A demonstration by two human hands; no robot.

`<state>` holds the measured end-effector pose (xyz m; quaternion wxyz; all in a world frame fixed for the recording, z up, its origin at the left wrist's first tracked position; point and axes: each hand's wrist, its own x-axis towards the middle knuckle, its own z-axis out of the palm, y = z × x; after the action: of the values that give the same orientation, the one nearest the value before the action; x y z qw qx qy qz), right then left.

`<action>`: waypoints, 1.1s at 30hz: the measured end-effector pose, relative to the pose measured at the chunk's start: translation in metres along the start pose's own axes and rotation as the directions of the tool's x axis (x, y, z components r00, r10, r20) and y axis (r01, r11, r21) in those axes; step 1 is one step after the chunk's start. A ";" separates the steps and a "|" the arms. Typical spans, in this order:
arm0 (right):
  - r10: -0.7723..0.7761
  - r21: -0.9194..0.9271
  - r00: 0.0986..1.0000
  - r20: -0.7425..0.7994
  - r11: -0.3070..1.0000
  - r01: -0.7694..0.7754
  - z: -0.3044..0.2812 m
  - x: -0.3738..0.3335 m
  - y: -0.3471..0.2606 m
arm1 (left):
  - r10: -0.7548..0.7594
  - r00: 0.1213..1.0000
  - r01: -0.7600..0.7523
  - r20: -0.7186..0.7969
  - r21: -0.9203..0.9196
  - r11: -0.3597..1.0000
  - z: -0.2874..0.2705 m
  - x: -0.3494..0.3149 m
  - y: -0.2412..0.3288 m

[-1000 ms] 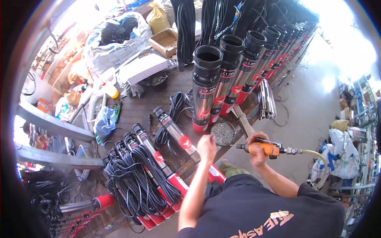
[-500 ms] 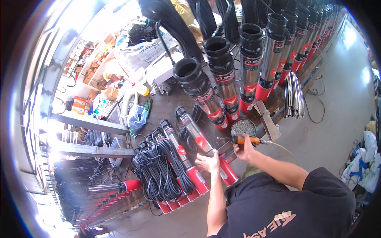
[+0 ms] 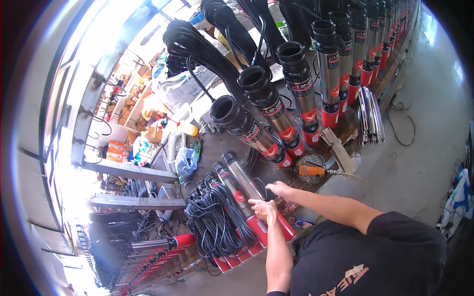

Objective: The person assembles several water pumps by hand, using a pneumatic screwdriver to secure metal plates and cable guards to the red and silver pump housings while handling bundled black cables.

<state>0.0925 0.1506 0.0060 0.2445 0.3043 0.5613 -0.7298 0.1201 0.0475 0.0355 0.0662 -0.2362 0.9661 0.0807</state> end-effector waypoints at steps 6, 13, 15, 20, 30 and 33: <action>-0.394 0.227 0.918 -0.050 0.890 0.395 0.050 -0.006 -0.054 | 0.117 0.987 -0.077 0.108 -0.322 0.944 -0.001 -0.002 -0.020; -0.887 -0.385 0.323 0.331 0.186 0.904 0.025 -0.166 0.029 | 0.348 0.903 -0.004 0.251 -0.805 0.593 0.087 0.000 -0.070; -0.715 -0.629 0.683 0.149 0.465 0.623 -0.023 -0.187 0.052 | 0.374 0.820 0.227 0.433 -0.846 0.482 0.070 0.008 -0.050; 0.174 -0.231 0.942 0.287 0.967 -0.108 -0.084 -0.168 0.147 | 0.365 0.757 0.403 0.542 -0.827 0.393 0.023 -0.037 -0.014; 0.140 -0.413 0.943 0.301 0.911 -0.003 -0.108 -0.136 0.154 | 0.207 0.917 0.067 0.341 -0.644 0.762 0.080 -0.029 -0.013; -0.039 -0.684 0.989 0.144 0.718 0.128 -0.120 -0.152 0.115 | 0.212 0.931 0.055 0.296 -0.689 0.723 0.081 -0.027 -0.020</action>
<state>0.2987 0.2404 0.0158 0.3402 0.1214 0.7904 -0.4948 0.1602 0.0576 -0.0417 0.1437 -0.1833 0.8481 0.4760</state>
